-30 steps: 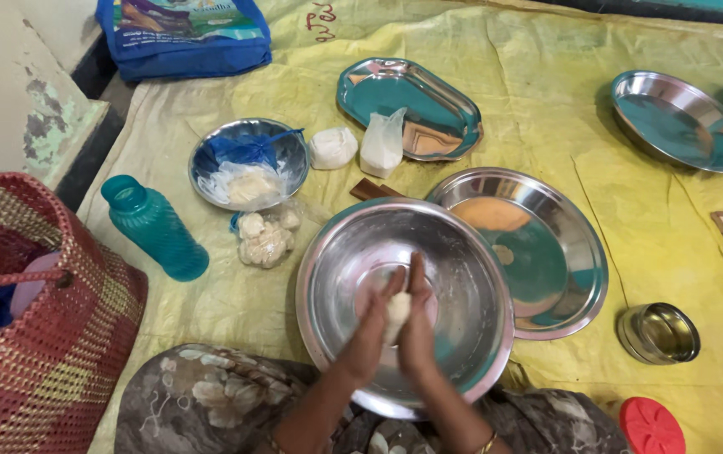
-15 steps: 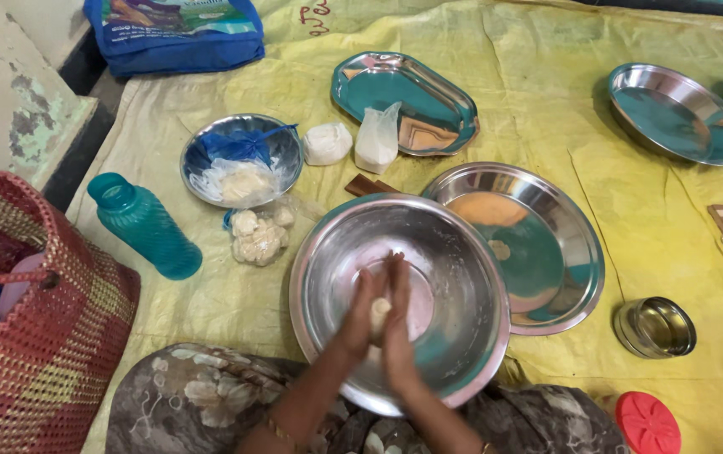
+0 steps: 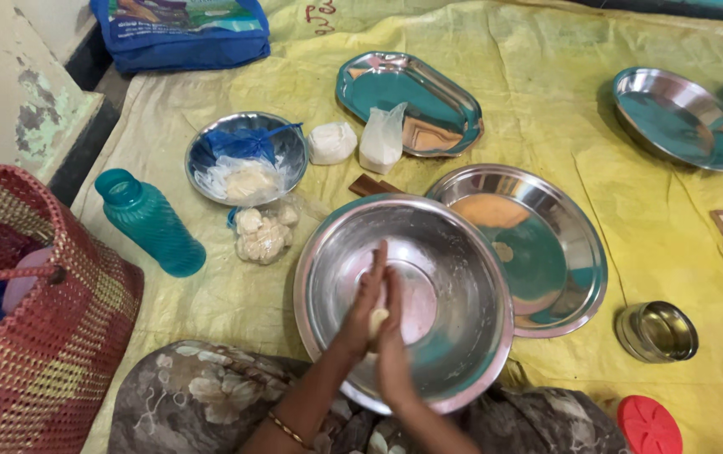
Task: The person kneads dough in a metal bowl, shapes it into small balls, and places them into a plastic bag. They then roll a piece of dough on a wooden board.
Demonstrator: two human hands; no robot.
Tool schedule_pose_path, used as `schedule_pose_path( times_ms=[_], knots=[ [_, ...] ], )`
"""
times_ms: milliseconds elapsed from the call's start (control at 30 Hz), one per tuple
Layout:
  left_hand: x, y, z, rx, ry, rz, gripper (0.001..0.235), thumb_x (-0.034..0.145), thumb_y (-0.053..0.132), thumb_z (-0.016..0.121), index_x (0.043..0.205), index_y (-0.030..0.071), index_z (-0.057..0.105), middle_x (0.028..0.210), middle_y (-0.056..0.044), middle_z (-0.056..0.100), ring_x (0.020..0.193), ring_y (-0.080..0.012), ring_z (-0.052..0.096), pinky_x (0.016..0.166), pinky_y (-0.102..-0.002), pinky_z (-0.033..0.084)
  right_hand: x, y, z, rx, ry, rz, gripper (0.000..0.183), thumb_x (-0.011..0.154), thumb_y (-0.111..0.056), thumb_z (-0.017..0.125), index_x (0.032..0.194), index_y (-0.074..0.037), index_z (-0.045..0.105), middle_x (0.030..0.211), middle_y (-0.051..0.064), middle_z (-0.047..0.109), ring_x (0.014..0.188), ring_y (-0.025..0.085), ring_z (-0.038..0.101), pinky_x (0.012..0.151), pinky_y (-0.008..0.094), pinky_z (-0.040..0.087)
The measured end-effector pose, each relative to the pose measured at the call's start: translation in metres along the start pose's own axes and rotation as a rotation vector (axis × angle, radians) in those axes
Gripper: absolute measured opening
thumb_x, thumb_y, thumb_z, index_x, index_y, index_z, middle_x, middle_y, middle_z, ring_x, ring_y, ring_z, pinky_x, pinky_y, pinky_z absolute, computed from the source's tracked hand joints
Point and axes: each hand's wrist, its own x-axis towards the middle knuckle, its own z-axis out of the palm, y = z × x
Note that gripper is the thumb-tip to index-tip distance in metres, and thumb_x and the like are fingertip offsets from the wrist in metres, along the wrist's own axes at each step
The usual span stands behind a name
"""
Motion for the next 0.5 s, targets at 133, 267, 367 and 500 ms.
schedule_pose_path(
  times_ms=[133, 267, 367, 500],
  knots=[
    [-0.008, -0.007, 0.003, -0.08, 0.052, -0.032, 0.089, 0.098, 0.074, 0.019, 0.165, 0.016, 0.029, 0.176, -0.007, 0.02, 0.16, -0.0284, 0.016, 0.125, -0.047, 0.011, 0.031, -0.002, -0.002, -0.349, 0.108, -0.329, 0.081, 0.108, -0.066, 0.012, 0.168, -0.014, 0.004, 0.178, 0.018, 0.003, 0.164, 0.041, -0.004, 0.128, 0.063, -0.008],
    [-0.024, -0.03, 0.022, -0.531, 0.207, -0.167, 0.057, 0.094, 0.038, 0.06, 0.145, 0.02, 0.044, 0.138, -0.012, 0.051, 0.127, -0.0275, 0.052, 0.105, -0.052, 0.043, 0.067, 0.003, -0.051, -1.075, 0.306, -0.454, 0.065, 0.097, -0.045, 0.058, 0.152, -0.014, 0.042, 0.17, 0.023, 0.017, 0.159, 0.044, 0.006, 0.123, 0.063, 0.003],
    [-0.018, -0.035, 0.019, -0.759, 0.321, -0.145, 0.038, 0.096, 0.033, 0.066, 0.126, 0.012, 0.058, 0.097, -0.014, 0.065, 0.09, -0.0285, 0.067, 0.084, -0.052, 0.058, 0.085, 0.006, -0.111, -1.21, 0.257, -0.308, 0.061, 0.088, -0.043, 0.07, 0.139, -0.014, 0.056, 0.157, 0.021, 0.039, 0.15, 0.04, 0.031, 0.119, 0.058, 0.024],
    [-0.014, -0.017, -0.027, -0.725, 0.484, -0.084, 0.028, 0.094, 0.029, 0.069, 0.113, 0.009, 0.061, 0.076, -0.004, 0.059, 0.071, -0.0205, 0.062, 0.074, -0.049, 0.06, 0.09, 0.036, -0.218, -1.184, 0.282, 0.1, 0.071, 0.085, -0.038, 0.078, 0.139, 0.003, 0.054, 0.127, 0.031, 0.061, 0.113, 0.046, 0.059, 0.092, 0.053, 0.049]
  ],
)
